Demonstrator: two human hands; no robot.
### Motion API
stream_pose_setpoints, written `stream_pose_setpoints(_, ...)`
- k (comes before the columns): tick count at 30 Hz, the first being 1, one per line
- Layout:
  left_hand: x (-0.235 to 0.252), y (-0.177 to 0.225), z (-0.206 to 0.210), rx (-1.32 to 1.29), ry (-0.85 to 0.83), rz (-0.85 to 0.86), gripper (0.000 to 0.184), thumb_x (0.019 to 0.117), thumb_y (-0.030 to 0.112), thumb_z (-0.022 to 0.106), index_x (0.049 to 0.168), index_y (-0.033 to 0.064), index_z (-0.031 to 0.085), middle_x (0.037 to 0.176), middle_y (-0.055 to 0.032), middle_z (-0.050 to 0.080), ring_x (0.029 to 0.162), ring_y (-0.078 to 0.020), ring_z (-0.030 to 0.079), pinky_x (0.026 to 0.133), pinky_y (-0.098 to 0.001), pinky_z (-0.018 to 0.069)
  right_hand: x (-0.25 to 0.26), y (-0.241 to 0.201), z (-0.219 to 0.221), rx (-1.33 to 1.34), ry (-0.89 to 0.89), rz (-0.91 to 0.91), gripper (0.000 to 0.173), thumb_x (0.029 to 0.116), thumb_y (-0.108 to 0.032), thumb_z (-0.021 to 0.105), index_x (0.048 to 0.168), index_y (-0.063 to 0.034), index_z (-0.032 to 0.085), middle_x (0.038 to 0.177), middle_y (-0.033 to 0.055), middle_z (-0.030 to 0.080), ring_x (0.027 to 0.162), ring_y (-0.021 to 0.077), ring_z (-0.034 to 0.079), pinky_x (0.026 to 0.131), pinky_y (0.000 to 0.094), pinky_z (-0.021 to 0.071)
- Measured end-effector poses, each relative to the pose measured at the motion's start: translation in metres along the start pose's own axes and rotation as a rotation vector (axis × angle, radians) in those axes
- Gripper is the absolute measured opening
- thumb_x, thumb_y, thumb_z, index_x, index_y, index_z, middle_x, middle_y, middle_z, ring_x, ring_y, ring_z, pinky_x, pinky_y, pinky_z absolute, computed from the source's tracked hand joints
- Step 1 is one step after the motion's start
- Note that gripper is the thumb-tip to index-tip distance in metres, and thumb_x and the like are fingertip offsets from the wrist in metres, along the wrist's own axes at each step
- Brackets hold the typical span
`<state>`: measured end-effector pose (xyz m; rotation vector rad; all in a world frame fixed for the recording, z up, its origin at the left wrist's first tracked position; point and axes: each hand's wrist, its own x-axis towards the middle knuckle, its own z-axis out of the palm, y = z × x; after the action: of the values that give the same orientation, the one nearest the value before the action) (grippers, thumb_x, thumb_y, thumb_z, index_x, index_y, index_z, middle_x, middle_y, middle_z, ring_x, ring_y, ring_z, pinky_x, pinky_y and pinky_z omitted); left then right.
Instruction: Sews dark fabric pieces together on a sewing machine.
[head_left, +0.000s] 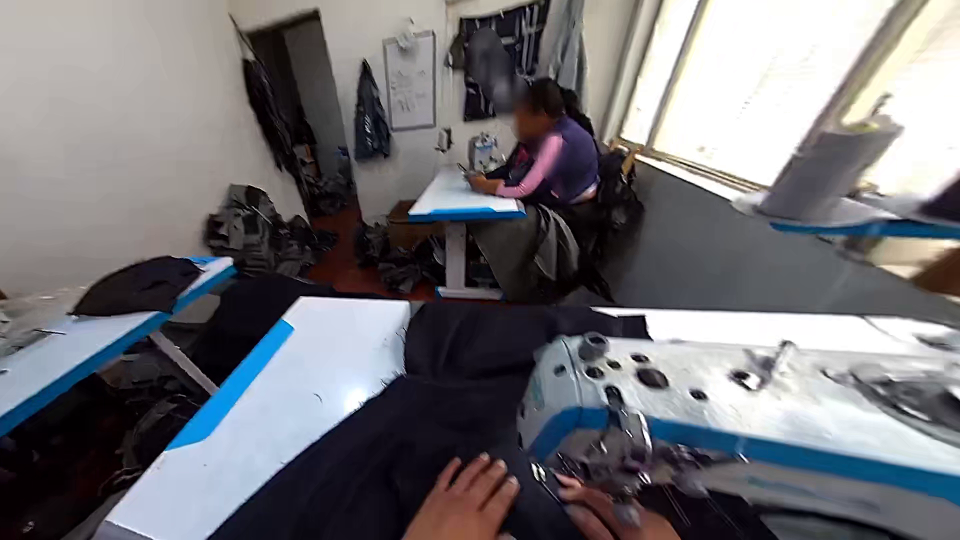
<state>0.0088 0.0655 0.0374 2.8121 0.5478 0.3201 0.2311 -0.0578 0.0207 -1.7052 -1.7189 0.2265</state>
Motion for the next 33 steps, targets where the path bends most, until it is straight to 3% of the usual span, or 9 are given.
stream_pose_setpoints(2, -0.017, 0.015, -0.008, -0.054, -0.076, -0.072, 0.05, 0.101, 0.033, 0.06, 0.144, 0.0073, 0.058, 0.154, -0.0136, 0.051, 0.147, -0.0353, 0.042, 0.117, -0.0621, 0.0333, 0.001, 0.013, -0.005, 0.001, 0.046, -0.067, 0.055, 0.1083, -0.044, 0.039, 0.107, -0.0022, 0.076, 0.11, 0.0135, 0.077, 0.105, 0.027, 0.074, 0.089, 0.0454, 0.0598)
stream_pose_setpoints(5, -0.039, 0.023, -0.007, -0.072, -0.066, -0.075, 0.048, 0.1029, 0.037, 0.054, 0.141, 0.0077, 0.061, 0.153, -0.012, 0.053, 0.146, -0.0355, 0.044, 0.117, -0.0615, 0.0337, 0.003, 0.026, -0.018, 0.105, 0.019, -0.106, 0.069, 0.1101, -0.048, 0.023, 0.105, -0.002, 0.075, 0.107, 0.0102, 0.078, 0.109, 0.0174, 0.072, 0.096, 0.0365, 0.0562)
stream_pose_setpoints(10, -0.048, 0.013, 0.02, 0.004, 0.123, 0.004, 0.05, 0.1049, 0.043, 0.046, 0.142, 0.0128, 0.061, 0.151, -0.0088, 0.056, 0.143, -0.0331, 0.049, 0.115, -0.0571, 0.038, 0.0, 0.032, -0.018, 0.218, 0.107, 0.002, 0.069, 0.1105, -0.045, 0.022, 0.102, -0.0031, 0.076, 0.101, 0.0045, 0.079, 0.104, 0.0058, 0.071, 0.094, 0.0266, 0.0545)
stream_pose_setpoints(14, -0.05, 0.007, 0.032, 0.114, 0.219, 0.047, 0.049, 0.1068, 0.045, 0.04, 0.14, 0.0166, 0.062, 0.148, -0.0057, 0.059, 0.141, -0.0276, 0.051, 0.115, -0.0502, 0.0394, 0.0, 0.032, -0.015, 0.19, 0.124, -0.055, 0.069, 0.1101, -0.05, 0.024, 0.1, -0.0055, 0.076, 0.1, 0.003, 0.079, 0.102, 0.0042, 0.071, 0.091, 0.0255, 0.0554)
stream_pose_setpoints(29, -0.052, 0.007, 0.033, 0.125, 0.252, 0.059, 0.048, 0.1077, 0.045, 0.038, 0.139, 0.018, 0.064, 0.146, -0.0047, 0.06, 0.14, -0.0263, 0.052, 0.115, -0.047, 0.039, 0.001, 0.031, -0.009, 0.146, 0.194, -0.023, 0.061, 0.1101, -0.041, 0.028, 0.091, -0.009, 0.076, 0.091, -0.0011, 0.078, 0.094, 0.0005, 0.071, 0.084, 0.0215, 0.0548)
stream_pose_setpoints(31, -0.052, 0.008, 0.034, 0.136, 0.27, 0.041, 0.048, 0.1073, 0.046, 0.039, 0.137, 0.0191, 0.065, 0.145, -0.0048, 0.061, 0.139, -0.0275, 0.053, 0.115, -0.0491, 0.0388, 0.001, 0.031, -0.009, 0.155, 0.191, -0.026, 0.062, 0.1098, -0.043, 0.028, 0.091, -0.0092, 0.076, 0.091, -0.0017, 0.078, 0.093, 0.0, 0.07, 0.084, 0.0213, 0.0545)
stream_pose_setpoints(33, -0.057, 0.016, 0.032, 0.173, 0.319, -0.067, 0.052, 0.1058, 0.051, 0.039, 0.134, 0.0179, 0.067, 0.145, -0.0109, 0.061, 0.139, -0.0365, 0.051, 0.114, -0.0612, 0.0352, 0.001, 0.032, -0.011, 0.165, 0.137, -0.058, 0.061, 0.1096, -0.046, 0.029, 0.095, -0.0093, 0.077, 0.097, -0.0012, 0.078, 0.097, 0.0007, 0.07, 0.087, 0.022, 0.0544)
